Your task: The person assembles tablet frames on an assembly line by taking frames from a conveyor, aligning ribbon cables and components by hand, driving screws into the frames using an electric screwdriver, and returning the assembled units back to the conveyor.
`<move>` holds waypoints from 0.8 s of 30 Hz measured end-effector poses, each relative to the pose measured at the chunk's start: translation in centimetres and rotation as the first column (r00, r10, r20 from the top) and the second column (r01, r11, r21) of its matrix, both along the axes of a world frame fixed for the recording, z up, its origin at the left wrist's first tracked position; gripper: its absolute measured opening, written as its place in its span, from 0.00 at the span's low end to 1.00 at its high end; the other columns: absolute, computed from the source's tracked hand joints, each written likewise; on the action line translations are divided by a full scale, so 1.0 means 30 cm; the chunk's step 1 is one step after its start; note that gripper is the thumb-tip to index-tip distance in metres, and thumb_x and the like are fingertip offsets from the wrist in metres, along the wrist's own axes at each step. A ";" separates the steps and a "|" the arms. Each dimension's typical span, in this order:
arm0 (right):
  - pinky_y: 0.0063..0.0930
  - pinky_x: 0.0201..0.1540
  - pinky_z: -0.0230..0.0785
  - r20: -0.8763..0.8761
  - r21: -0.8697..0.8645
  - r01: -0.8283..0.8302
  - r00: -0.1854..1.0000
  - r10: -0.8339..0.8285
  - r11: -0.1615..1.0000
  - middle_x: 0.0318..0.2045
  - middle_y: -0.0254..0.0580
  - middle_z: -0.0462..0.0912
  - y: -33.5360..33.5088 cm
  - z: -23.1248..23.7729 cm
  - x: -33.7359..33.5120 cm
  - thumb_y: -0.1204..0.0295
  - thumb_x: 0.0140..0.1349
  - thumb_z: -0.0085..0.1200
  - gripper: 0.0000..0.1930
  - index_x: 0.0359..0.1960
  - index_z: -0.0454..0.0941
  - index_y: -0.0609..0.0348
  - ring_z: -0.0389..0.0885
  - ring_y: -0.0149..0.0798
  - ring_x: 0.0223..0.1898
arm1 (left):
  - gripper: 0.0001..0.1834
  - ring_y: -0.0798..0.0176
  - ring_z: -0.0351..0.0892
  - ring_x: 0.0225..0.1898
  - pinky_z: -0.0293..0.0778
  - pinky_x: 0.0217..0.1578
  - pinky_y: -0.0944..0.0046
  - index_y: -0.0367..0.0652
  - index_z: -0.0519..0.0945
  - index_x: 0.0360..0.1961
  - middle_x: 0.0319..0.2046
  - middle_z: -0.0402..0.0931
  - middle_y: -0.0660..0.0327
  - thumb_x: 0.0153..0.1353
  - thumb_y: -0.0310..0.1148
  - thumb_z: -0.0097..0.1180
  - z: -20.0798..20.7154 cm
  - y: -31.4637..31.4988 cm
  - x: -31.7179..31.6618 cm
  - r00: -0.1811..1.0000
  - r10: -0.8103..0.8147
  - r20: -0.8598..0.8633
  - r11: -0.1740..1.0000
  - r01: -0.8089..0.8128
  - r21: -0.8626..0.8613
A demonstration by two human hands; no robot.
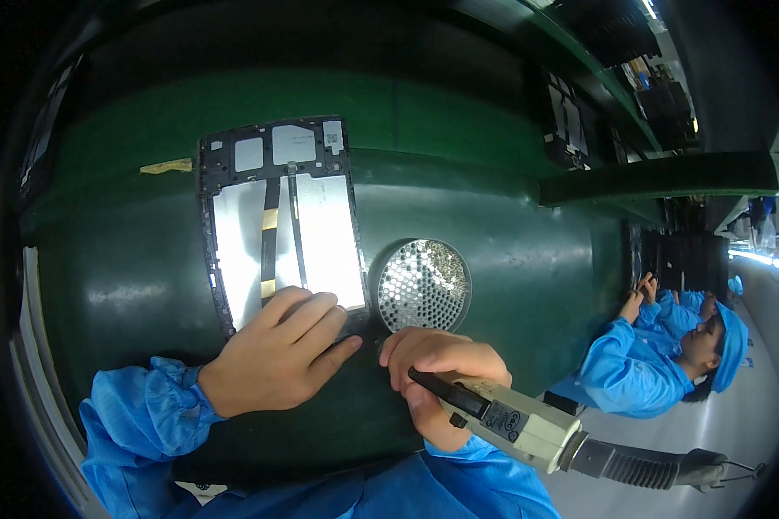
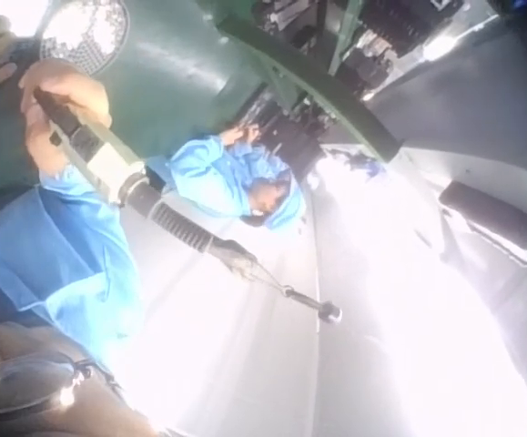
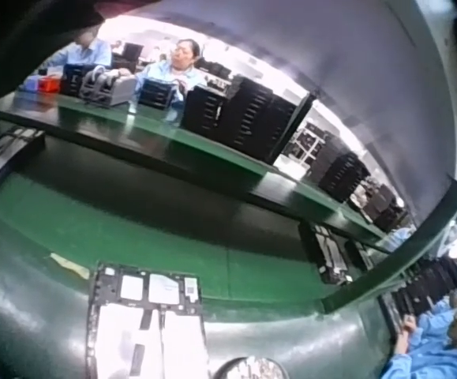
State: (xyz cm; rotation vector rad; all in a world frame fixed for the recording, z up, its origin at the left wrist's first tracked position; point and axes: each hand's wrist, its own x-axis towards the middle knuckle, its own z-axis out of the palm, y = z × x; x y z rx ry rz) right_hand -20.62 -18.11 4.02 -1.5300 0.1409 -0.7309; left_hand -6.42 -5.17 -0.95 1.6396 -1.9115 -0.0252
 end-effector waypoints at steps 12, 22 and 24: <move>0.37 0.31 0.67 -0.020 0.007 -0.008 1.000 0.008 1.000 0.18 0.41 0.70 -0.007 -0.033 0.013 0.78 0.54 0.53 0.15 0.43 0.66 0.59 0.70 0.36 0.20 | 0.10 0.52 0.72 0.48 0.66 0.50 0.55 0.39 0.84 0.37 0.40 0.75 0.53 0.54 0.30 0.59 -0.010 0.000 0.000 1.000 0.010 0.017 1.000 -0.010 0.005; 0.40 0.34 0.74 0.083 -0.036 -0.117 0.989 0.120 0.992 0.22 0.45 0.74 -0.028 -0.059 0.012 0.87 0.50 0.49 0.17 0.44 0.67 0.66 0.75 0.38 0.23 | 0.10 0.53 0.71 0.48 0.67 0.50 0.55 0.40 0.84 0.38 0.41 0.75 0.53 0.56 0.30 0.58 0.001 -0.002 0.005 1.000 0.000 0.013 1.000 0.000 0.022; 0.41 0.36 0.74 0.071 -0.022 -0.118 0.990 0.119 0.993 0.22 0.45 0.74 -0.024 -0.055 0.007 0.87 0.50 0.49 0.17 0.44 0.67 0.66 0.76 0.39 0.24 | 0.10 0.53 0.71 0.48 0.67 0.50 0.55 0.40 0.84 0.38 0.41 0.75 0.53 0.56 0.30 0.57 0.000 0.002 0.008 1.000 0.000 0.023 1.000 -0.001 0.021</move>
